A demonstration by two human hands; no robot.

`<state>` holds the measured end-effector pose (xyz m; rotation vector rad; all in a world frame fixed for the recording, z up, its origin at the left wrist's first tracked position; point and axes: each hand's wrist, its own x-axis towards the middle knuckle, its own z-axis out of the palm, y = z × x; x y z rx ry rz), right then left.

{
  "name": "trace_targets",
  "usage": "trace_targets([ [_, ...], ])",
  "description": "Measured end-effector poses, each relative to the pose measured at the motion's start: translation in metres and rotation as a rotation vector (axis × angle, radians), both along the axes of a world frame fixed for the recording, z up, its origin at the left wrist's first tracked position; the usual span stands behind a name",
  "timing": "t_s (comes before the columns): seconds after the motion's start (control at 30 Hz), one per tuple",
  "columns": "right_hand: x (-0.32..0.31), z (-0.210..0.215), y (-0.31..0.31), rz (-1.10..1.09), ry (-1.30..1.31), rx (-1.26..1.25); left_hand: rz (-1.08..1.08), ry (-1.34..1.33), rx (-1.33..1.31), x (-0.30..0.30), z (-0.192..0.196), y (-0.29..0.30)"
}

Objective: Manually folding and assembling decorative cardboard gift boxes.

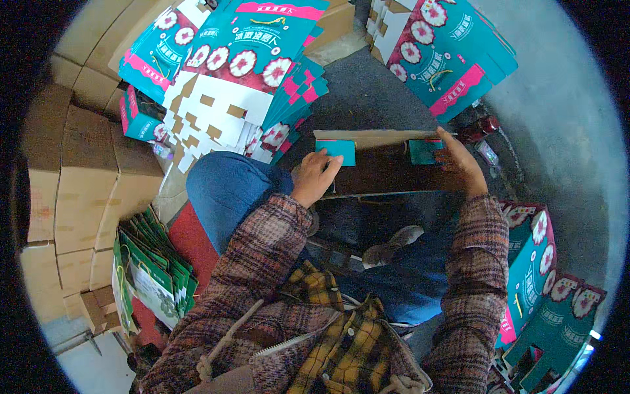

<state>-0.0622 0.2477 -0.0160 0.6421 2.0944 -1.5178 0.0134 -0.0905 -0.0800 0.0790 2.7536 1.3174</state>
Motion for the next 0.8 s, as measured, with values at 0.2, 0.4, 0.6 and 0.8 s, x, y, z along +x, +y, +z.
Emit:
trace_targets([
  [0.2, -0.003, -0.003, 0.01, 0.082, -0.005, -0.004, 0.03, 0.044, 0.014, 0.0, -0.007, -0.001],
  [0.4, -0.006, -0.018, 0.038, 0.105, -0.015, -0.049, 0.025, 0.115, 0.122, -0.005, -0.017, 0.0],
  [0.6, -0.002, -0.005, 0.017, 0.039, 0.087, 0.105, 0.2, -0.082, 0.323, 0.009, -0.001, -0.02],
  [0.8, -0.004, -0.025, 0.022, 0.682, 0.348, 0.625, 0.25, 0.053, 0.275, 0.015, -0.008, -0.027],
])
